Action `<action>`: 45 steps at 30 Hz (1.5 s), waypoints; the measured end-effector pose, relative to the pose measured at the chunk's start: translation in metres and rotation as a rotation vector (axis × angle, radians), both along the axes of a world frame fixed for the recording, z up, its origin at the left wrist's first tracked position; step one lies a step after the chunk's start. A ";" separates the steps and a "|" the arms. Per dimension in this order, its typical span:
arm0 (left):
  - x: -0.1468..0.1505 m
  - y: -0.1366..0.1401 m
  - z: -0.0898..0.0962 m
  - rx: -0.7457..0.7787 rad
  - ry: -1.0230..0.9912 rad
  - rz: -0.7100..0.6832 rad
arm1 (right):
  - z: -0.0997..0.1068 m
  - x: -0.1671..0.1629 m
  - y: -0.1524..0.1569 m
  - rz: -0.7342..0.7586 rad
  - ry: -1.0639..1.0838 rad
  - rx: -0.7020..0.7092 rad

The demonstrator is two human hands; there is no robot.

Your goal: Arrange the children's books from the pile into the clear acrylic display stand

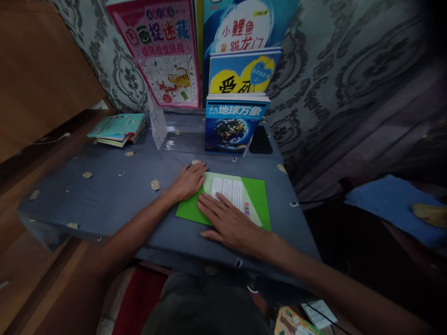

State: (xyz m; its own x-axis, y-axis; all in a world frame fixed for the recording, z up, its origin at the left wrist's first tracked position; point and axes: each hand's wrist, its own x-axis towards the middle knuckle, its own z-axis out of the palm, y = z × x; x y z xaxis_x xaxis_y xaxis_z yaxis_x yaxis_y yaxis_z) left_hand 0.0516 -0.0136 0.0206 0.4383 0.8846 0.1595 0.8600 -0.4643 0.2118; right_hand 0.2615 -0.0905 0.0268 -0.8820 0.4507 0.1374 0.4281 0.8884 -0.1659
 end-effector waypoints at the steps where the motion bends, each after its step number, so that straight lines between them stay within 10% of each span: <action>1: 0.000 0.000 0.000 0.001 -0.007 -0.002 | 0.004 -0.009 -0.002 0.029 0.002 -0.013; 14: -0.001 -0.002 0.003 0.013 -0.004 -0.024 | 0.013 -0.008 -0.014 0.096 0.018 -0.083; 31: 0.000 -0.006 0.003 0.066 0.021 -0.030 | -0.025 0.086 0.015 -0.510 0.050 0.039; 45: 0.021 -0.066 0.015 0.040 0.129 -0.246 | -0.019 0.080 0.012 -0.580 0.018 0.010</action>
